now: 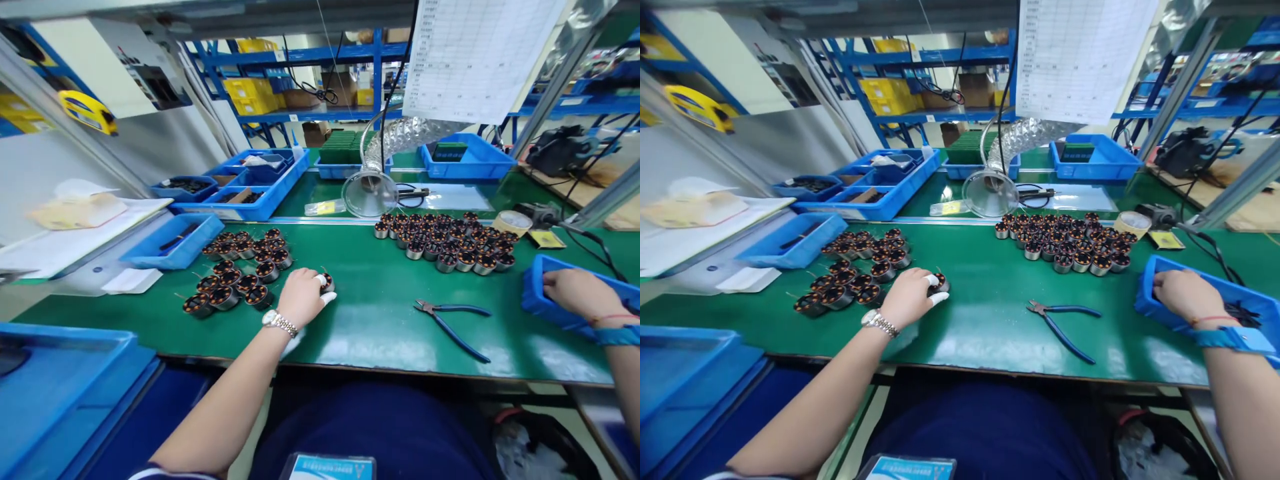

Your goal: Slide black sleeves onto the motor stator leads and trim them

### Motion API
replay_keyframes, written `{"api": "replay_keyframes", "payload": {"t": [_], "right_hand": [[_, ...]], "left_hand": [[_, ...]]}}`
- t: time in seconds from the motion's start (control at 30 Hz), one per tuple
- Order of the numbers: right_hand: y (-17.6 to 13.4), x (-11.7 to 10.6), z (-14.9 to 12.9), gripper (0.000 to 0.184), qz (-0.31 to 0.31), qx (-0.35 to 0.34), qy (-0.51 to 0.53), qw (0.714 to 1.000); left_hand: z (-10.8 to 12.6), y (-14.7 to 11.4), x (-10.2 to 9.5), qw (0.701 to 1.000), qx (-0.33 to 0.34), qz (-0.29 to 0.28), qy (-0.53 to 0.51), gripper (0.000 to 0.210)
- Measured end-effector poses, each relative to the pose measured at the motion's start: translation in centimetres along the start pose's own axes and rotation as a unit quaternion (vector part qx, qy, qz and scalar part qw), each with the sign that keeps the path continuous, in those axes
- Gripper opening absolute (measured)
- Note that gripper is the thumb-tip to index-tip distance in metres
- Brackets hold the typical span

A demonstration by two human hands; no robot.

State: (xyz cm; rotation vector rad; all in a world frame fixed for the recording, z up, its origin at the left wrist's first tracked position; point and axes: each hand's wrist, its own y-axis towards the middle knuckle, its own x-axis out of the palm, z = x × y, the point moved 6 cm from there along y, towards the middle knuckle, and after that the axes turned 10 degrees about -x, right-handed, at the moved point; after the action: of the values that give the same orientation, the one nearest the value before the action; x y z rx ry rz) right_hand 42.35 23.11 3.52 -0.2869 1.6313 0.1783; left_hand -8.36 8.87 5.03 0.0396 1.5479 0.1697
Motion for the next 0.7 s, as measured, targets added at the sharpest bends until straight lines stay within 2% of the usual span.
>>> {"api": "replay_keyframes", "payload": {"t": [0.1,0.2,0.3,0.4,0.57,0.7], "right_hand": [[-1.5,-0.9,-1.2,0.017,0.033,0.043,-0.037,0.998],[-2.5,-1.2,-1.5,0.017,0.059,0.078,-0.061,0.993],[-2.8,-0.9,-1.6,0.018,0.063,0.086,-0.061,0.992],[-3.0,-1.0,-1.7,0.019,0.070,0.097,-0.058,0.991],[-3.5,-1.7,-2.6,0.015,0.100,0.103,-0.024,0.989],[-4.1,-2.2,-2.9,0.014,0.139,0.106,0.028,0.984]], "left_hand": [[3.8,-1.9,-0.1,0.986,0.119,-0.013,-0.115,0.017],[6.8,-4.5,0.2,0.949,0.195,-0.048,-0.243,0.015],[7.9,-6.1,1.3,0.927,0.159,-0.091,-0.328,0.028],[8.4,-6.6,2.1,0.915,0.127,-0.125,-0.362,0.043],[9.6,-6.5,2.2,0.891,0.178,-0.166,-0.383,0.047],[9.9,-6.4,2.5,0.880,0.191,-0.166,-0.403,0.047]]}}
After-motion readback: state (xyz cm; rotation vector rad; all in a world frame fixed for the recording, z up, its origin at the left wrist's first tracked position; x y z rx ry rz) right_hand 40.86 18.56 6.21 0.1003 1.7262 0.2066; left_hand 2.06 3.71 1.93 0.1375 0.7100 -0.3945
